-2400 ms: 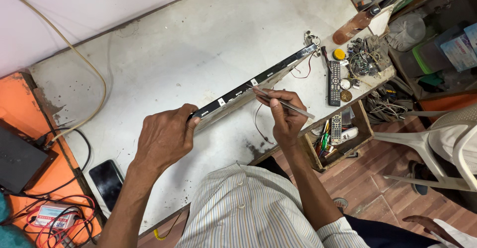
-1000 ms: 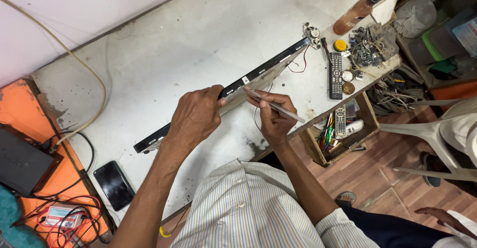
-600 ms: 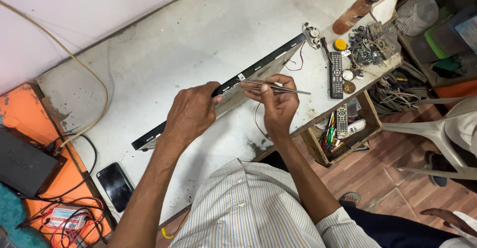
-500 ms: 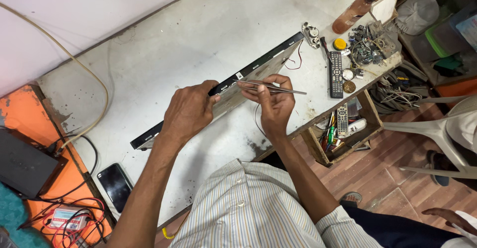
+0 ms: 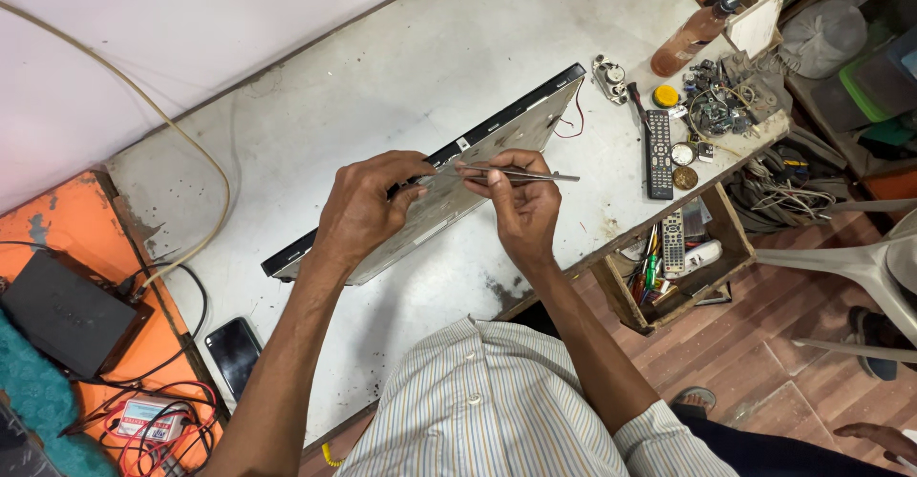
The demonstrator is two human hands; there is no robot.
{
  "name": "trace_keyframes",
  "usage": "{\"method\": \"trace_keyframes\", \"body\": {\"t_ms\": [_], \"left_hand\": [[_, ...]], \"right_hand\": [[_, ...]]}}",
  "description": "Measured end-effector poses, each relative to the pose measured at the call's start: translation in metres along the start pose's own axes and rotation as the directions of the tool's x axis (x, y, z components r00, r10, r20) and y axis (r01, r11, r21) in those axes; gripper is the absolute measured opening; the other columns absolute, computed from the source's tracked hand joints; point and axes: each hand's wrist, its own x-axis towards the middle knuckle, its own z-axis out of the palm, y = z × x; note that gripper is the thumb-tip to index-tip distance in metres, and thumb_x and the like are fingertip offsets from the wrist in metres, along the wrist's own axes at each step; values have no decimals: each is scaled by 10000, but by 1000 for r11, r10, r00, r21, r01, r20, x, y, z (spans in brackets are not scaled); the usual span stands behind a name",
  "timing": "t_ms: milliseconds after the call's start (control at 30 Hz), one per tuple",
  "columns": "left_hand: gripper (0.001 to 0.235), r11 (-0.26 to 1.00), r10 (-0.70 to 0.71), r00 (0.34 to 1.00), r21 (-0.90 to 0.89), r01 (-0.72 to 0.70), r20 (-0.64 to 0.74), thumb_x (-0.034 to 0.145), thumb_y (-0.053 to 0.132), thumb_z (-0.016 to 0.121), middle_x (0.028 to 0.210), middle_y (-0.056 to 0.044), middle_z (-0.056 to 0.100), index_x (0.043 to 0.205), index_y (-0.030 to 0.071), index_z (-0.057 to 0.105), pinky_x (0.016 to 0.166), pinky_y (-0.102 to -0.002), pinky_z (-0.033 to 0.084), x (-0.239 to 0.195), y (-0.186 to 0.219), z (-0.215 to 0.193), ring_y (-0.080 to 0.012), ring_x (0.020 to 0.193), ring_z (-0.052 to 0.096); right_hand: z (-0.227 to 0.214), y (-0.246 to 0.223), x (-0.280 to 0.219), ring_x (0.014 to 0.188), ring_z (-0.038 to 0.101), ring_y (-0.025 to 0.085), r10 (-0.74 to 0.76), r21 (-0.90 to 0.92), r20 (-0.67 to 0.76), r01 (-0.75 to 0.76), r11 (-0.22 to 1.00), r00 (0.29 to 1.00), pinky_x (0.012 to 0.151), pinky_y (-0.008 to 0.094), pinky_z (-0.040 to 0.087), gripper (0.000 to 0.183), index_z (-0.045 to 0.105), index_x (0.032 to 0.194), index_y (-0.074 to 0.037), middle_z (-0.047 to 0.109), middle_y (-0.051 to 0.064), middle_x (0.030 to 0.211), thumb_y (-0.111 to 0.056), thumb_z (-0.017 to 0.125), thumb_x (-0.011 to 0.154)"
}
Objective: The person disassembles a flat-screen monitor on a workbench. They use a screwdriver to remove screws from the back casing, then use tweezers to pry open clips and separate the frame from the screen panel. The person removes the back cover and sets the components aside.
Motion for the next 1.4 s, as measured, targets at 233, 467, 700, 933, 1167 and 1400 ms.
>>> {"method": "trace_keyframes", "body": {"t_ms": [233, 467, 700, 933, 1167, 1400], "left_hand": [[199, 1000, -2, 1000, 16, 2, -6, 798, 19, 785, 1152, -74, 762, 971, 113, 811, 693, -320, 630, -2, -7, 5, -210, 847, 774], [381, 986, -168, 984, 5, 168, 55, 791, 114, 815, 1135, -74, 771, 1130, 117, 640, 618, -350, 596, 2, -4, 3, -206, 737, 767], [471, 957, -286, 954, -9, 288, 94, 789, 116, 814, 1211, -112, 737, 1176, 127, 547, 631, -384, 593, 4, 2, 2, -226, 698, 772], [449, 978, -204, 977, -22, 206, 58, 785, 101, 807, 1191, -122, 745, 1163, 144, 568, 781, -369, 622, 5, -3, 6, -245, 949, 772], [428, 981, -191, 980, -23, 193, 54, 789, 93, 804, 1173, -132, 751, 1149, 137, 577, 775, -378, 622, 4, -6, 7, -255, 928, 770], [444, 967, -249, 964, -36, 253, 94, 787, 75, 801, 1179, -134, 744, 1158, 141, 566, 726, -376, 628, 3, -1, 5, -250, 843, 794]], "right_hand": [[-4, 3, 10, 1086, 752, 290, 20, 23, 43, -21, 1000, 999, 942, 365, 669, 83, 504, 1130, 26, 725, 226, 1053, -37, 499, 1077], [-8, 7, 17, 1036, 762, 293, 45, -57, 51, -42, 997, 998, 888, 343, 671, 84, 530, 1106, 24, 730, 210, 999, -49, 508, 1071], [-7, 4, 17, 1032, 768, 291, 25, -38, 52, -23, 999, 998, 878, 335, 673, 91, 526, 1110, 24, 726, 198, 985, -60, 510, 1079], [-8, 2, 22, 986, 758, 291, 53, -75, 56, -49, 996, 997, 860, 334, 675, 88, 540, 1106, 33, 721, 207, 992, -44, 509, 1076], [-10, 1, 44, 862, 800, 254, 182, -201, 84, -162, 966, 980, 722, 304, 699, 109, 589, 1045, 21, 735, 193, 893, -59, 514, 1040], [-3, 9, 31, 890, 782, 296, 97, -23, 135, -95, 995, 986, 776, 350, 708, 93, 571, 1058, 30, 709, 198, 912, -42, 513, 1040]]}}
